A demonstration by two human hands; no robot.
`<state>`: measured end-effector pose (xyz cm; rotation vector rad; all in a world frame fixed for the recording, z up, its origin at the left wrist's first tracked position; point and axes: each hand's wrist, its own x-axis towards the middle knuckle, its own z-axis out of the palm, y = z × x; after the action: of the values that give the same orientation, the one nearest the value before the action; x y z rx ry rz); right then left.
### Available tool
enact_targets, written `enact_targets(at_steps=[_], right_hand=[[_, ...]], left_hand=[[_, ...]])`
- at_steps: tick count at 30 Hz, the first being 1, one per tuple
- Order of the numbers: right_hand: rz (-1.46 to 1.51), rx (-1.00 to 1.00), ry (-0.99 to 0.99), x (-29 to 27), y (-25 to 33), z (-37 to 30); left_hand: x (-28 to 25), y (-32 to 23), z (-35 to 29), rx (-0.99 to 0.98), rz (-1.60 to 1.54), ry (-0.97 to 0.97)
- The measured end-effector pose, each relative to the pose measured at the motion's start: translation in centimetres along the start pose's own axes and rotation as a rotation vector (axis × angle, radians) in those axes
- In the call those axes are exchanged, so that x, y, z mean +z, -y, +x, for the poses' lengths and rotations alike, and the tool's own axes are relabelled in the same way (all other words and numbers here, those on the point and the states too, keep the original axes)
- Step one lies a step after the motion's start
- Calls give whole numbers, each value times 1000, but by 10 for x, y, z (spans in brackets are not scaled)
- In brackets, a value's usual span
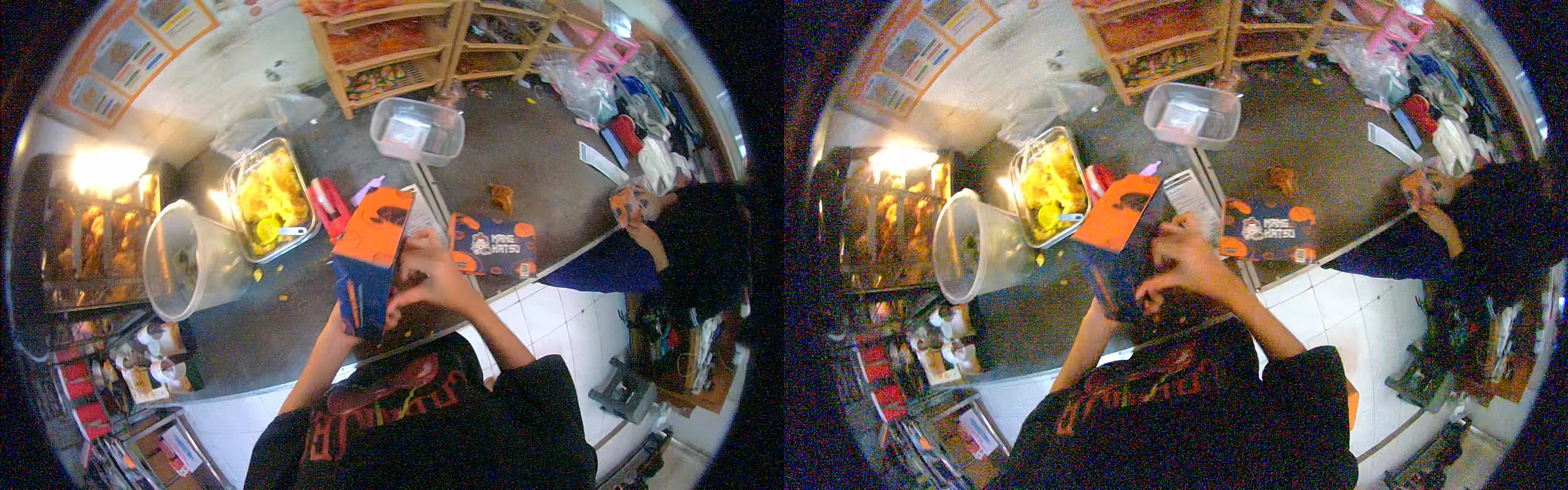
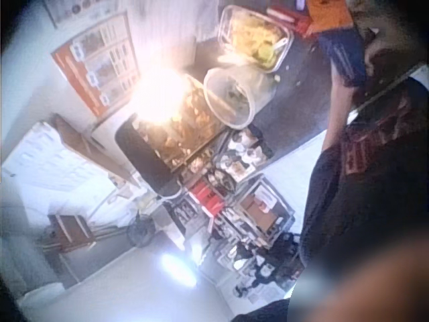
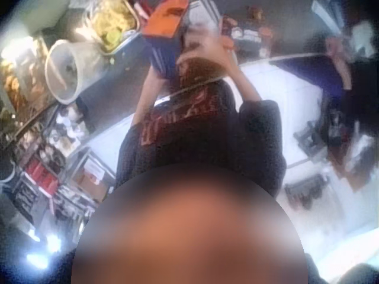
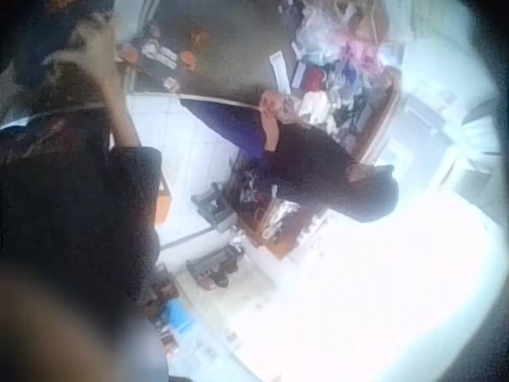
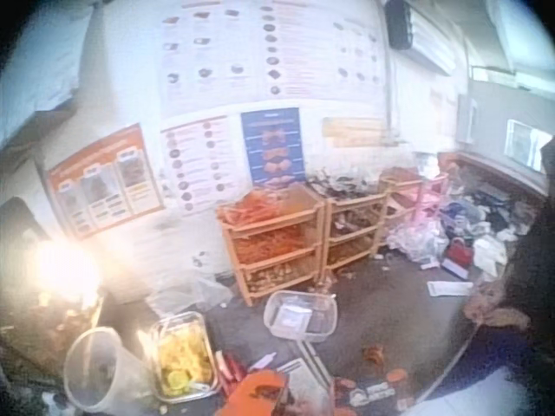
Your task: The person assembles multiple food orders at a counter. They place items into paper containers, add sauces, and seal the containers with tape. The person also retrieves a receipt from a refrigerator and hands it to a coworker.
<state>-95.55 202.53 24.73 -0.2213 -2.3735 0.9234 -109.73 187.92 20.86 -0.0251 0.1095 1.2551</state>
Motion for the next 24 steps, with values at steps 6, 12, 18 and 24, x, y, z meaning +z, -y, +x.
enact_targets(at_steps=[6,12,18,24], right_hand=[[-475,573,-164,-107,-170,-35],[-638,637,209,-114,-267,-79],[-116,834,-291,-180,-206,-69],[-185,479,-470,-160,-54,-72]], left_hand=[[41,19,35,45,285,-761],[33,34,119,303,796,-801],[-1,44,183,471,1780,-752],[-3,39,192,467,2047,-676]])
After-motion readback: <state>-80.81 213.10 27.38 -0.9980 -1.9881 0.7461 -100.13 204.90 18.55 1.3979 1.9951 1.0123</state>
